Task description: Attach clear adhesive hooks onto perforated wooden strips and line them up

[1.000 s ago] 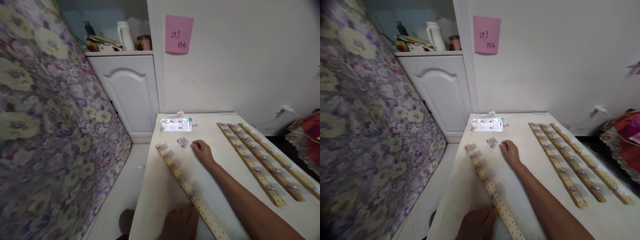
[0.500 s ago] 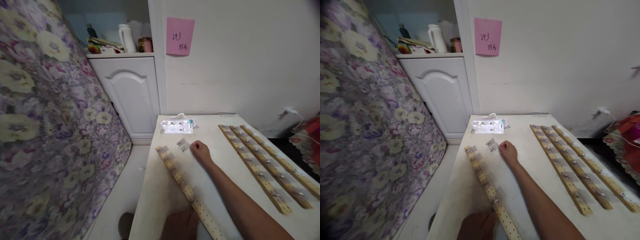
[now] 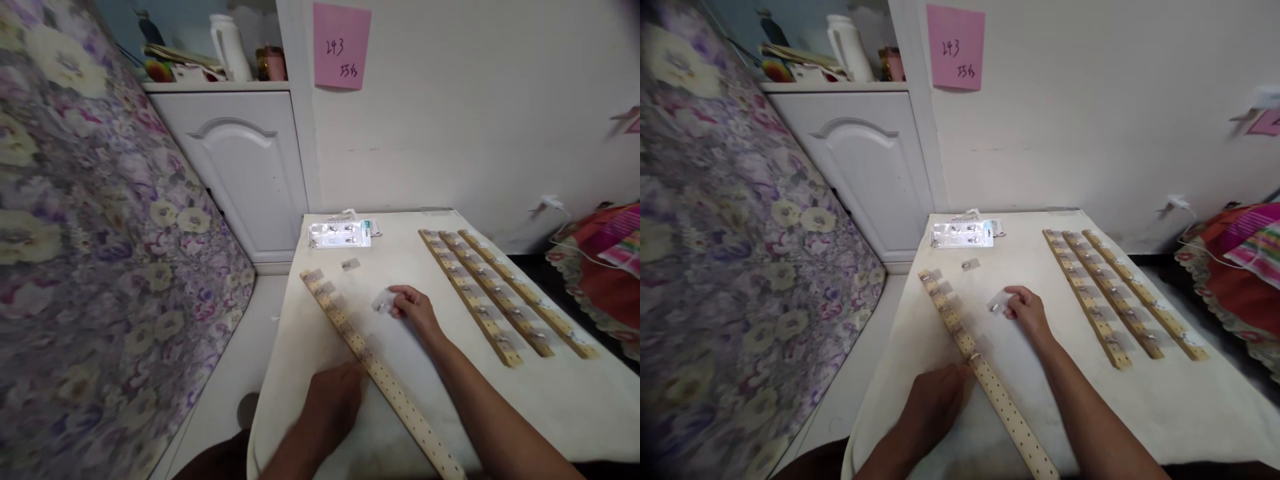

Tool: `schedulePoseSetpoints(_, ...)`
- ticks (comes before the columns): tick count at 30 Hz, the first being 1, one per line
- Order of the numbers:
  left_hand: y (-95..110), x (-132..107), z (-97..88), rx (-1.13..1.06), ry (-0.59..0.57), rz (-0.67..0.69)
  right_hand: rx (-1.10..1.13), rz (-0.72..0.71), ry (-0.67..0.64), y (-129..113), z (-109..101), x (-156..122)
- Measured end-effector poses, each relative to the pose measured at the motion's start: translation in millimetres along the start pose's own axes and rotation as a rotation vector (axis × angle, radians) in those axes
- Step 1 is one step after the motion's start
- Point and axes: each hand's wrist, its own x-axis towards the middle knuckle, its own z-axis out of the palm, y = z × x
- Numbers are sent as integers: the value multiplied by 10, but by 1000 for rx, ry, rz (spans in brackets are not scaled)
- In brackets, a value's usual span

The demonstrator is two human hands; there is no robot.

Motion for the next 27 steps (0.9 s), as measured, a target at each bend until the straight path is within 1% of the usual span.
schedulePoseSetpoints(2,5,-10,3,-4,-6,-14,-10,22,-17,4,-102,-200)
schedulePoseSetpoints(5,28,-65,34,-27,34,-62,-49,41,-18,22,-242,-474)
schedulePoseSetpoints(8,64,-156,91,-67,114,-123,-169,23,-1,71,-355,-698)
schedulePoseSetpoints(10,94,-211,128,-100,185,-160,-236,8,20,107,-409,-796)
schedulePoseSetpoints(12,129,-242,151,-139,229,-201,-250,11,19,125,-438,-844)
schedulePoseSetpoints(16,197,-241,144,-192,234,-267,-216,27,-19,81,-442,-839)
schedulePoseSetpoints(21,287,-251,141,-264,281,-304,-123,0,-15,15,-498,-849)
schedulePoseSetpoints(22,311,-261,154,-283,286,-309,-80,1,-27,16,-516,-862)
schedulePoseSetpoints(24,368,-280,193,-318,300,-314,20,29,-101,28,-534,-897)
schedulePoseSetpoints(27,459,-303,262,-334,333,-308,141,100,-292,54,-488,-964)
